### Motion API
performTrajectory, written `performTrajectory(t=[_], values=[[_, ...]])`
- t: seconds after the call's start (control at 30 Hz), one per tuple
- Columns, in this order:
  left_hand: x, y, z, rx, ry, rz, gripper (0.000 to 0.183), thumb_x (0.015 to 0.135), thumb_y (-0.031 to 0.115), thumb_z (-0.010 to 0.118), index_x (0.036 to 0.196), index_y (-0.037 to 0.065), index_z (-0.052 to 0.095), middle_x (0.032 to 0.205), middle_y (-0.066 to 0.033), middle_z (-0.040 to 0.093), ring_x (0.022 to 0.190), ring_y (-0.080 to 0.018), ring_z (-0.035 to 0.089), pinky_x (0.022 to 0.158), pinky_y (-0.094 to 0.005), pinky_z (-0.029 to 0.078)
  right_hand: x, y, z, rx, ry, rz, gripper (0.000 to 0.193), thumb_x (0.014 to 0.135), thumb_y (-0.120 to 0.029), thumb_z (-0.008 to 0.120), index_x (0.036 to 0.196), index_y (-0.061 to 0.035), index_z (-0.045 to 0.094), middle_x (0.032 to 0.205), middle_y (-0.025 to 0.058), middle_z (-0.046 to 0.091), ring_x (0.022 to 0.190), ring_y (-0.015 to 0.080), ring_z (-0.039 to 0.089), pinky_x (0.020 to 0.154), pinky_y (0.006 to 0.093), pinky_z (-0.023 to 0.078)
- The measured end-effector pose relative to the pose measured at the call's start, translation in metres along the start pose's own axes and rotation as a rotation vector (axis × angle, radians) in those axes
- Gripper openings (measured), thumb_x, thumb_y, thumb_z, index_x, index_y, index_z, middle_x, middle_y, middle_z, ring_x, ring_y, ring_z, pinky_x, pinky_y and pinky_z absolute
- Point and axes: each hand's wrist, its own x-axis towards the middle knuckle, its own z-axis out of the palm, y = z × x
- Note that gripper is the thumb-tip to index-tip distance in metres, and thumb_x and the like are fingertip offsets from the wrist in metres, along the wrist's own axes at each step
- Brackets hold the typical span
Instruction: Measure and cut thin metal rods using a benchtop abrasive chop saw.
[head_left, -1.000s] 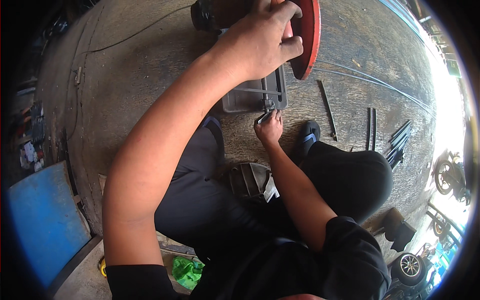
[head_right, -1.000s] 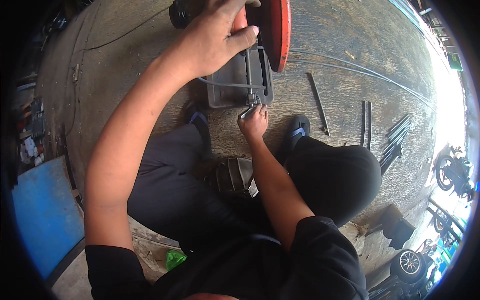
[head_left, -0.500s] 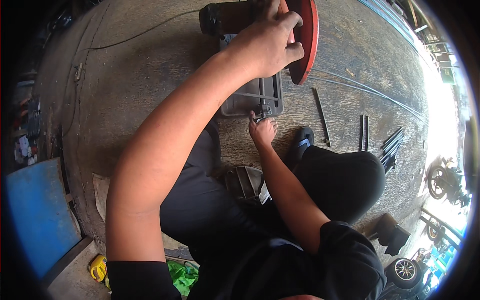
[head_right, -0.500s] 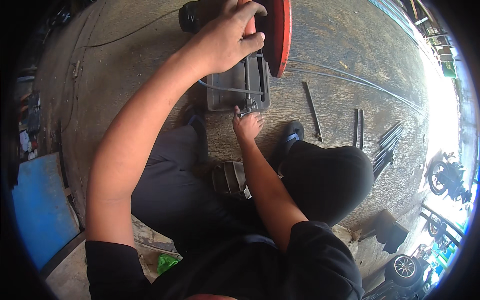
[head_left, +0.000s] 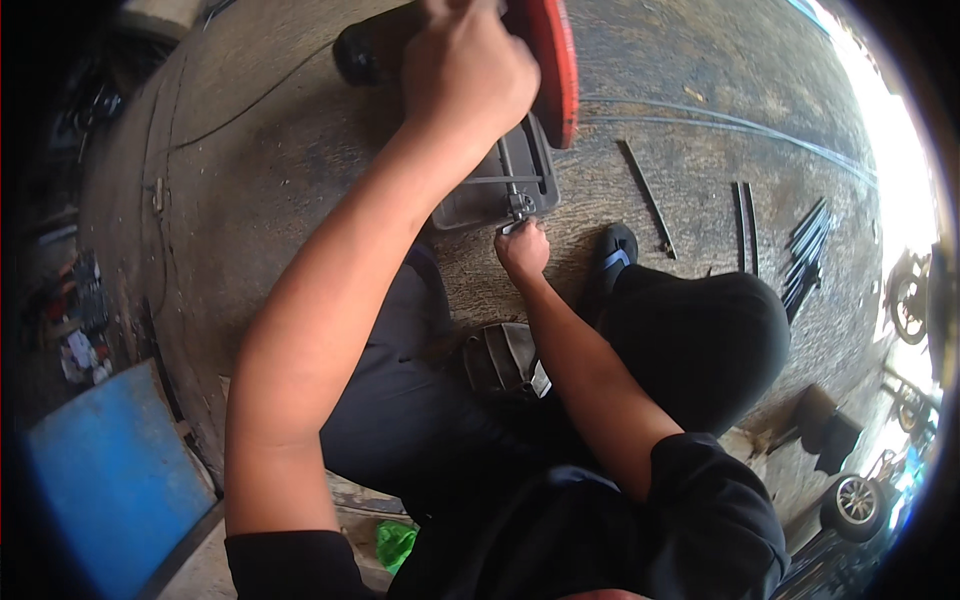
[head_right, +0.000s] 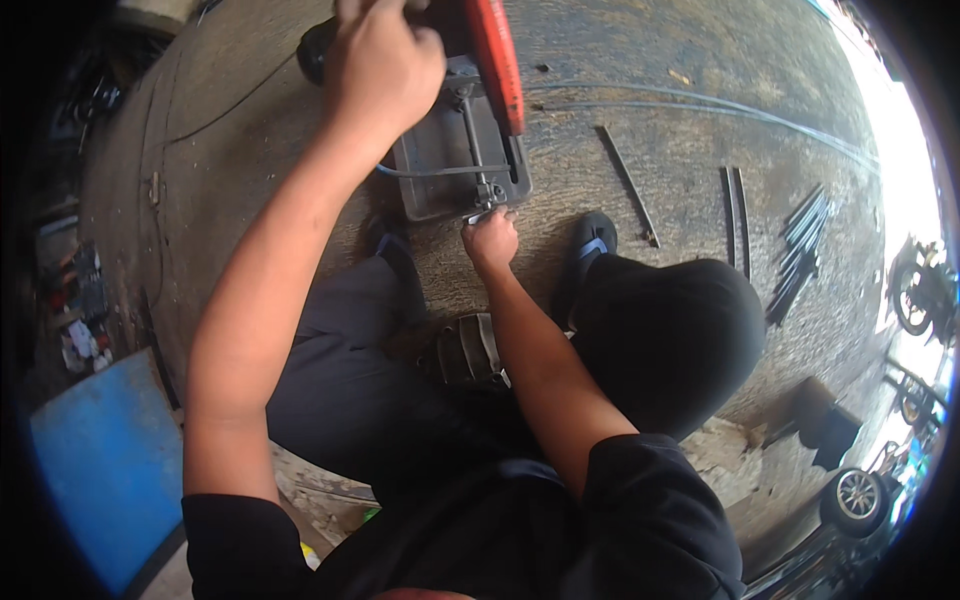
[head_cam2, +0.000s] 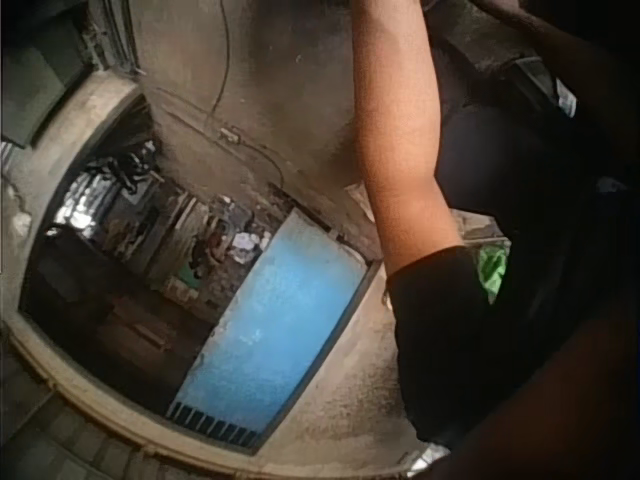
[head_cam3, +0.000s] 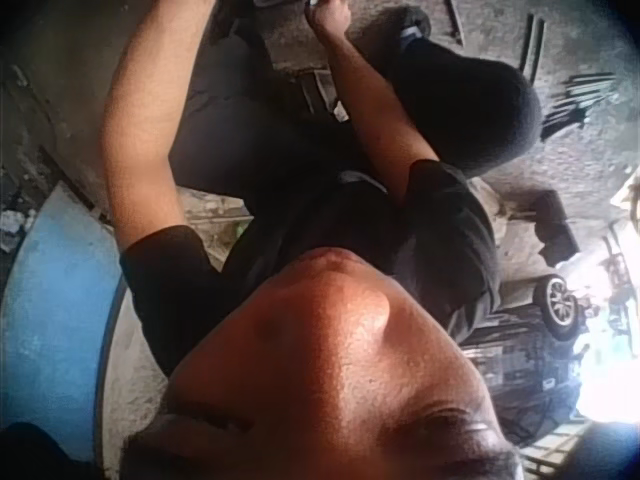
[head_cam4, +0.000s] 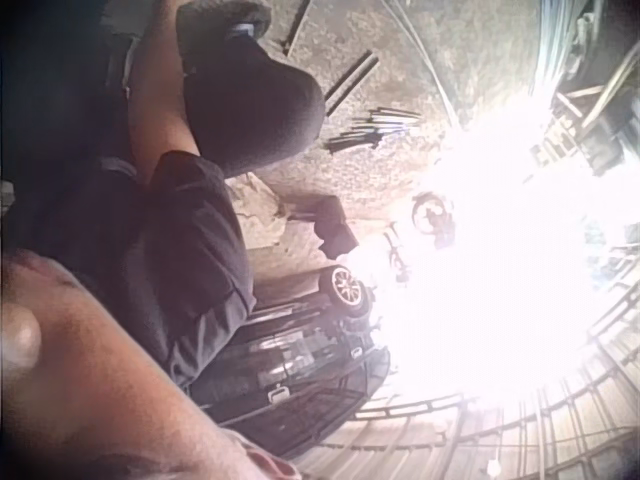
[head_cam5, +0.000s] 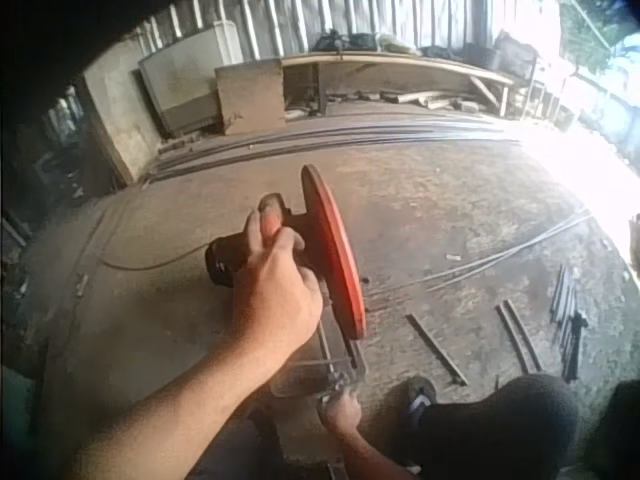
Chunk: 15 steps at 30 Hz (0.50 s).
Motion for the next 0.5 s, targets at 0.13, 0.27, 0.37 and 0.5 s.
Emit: performTrajectory(t=[0.13, 0.27, 0.37, 0.5], values=[[-0.048, -0.001, 0.021, 0.060, 0.035, 0.126, 0.020, 0.080, 0.006, 0.057, 0.099, 0.005, 0.058, 0.142, -0.0361, 0.022, 0.110, -0.0497, 0.052, 0.089, -0.0449, 0.047, -0.008, -0.005, -0.001, 0.106, 0.009, 0.082, 0.087, 0.069, -0.022, 0.073, 0.139, 0.0082, 0.030, 0.141, 0.0352, 0.033, 0.099, 0.0413, 0.063, 0.085, 0.0425, 0.053], [-0.087, 0.002, 0.042, 0.009, 0.005, 0.189, 0.023, 0.079, 0.001, 0.057, 0.101, 0.002, 0.054, 0.144, -0.0392, 0.011, 0.122, -0.0570, 0.039, 0.096, -0.0499, 0.042, -0.015, -0.013, -0.002, 0.313, -0.024, 0.251, 0.094, 0.071, -0.019, 0.073, 0.145, 0.0036, 0.019, 0.154, 0.0242, 0.015, 0.099, 0.0420, 0.063, 0.084, 0.0433, 0.052], [-0.106, 0.002, 0.055, 0.093, -0.012, 0.173, 0.023, 0.080, -0.001, 0.052, 0.102, -0.001, 0.053, 0.145, -0.0390, 0.009, 0.125, -0.0587, 0.033, 0.096, -0.0499, 0.042, -0.016, -0.019, -0.010, 0.475, -0.049, 0.322, 0.090, 0.073, -0.015, 0.066, 0.146, 0.0025, 0.018, 0.154, 0.0248, 0.011, 0.105, 0.0442, 0.060, 0.091, 0.0450, 0.050], [-0.120, -0.002, 0.068, 0.101, -0.012, 0.206, 0.023, 0.080, -0.002, 0.049, 0.103, -0.004, 0.054, 0.144, -0.0406, 0.006, 0.131, -0.0579, 0.023, 0.095, -0.0480, 0.042, -0.015, -0.026, -0.021, 0.500, -0.108, 0.414, 0.101, 0.069, -0.014, 0.074, 0.147, 0.0009, 0.012, 0.156, 0.0226, 0.006, 0.099, 0.0394, 0.063, 0.085, 0.0427, 0.052]])
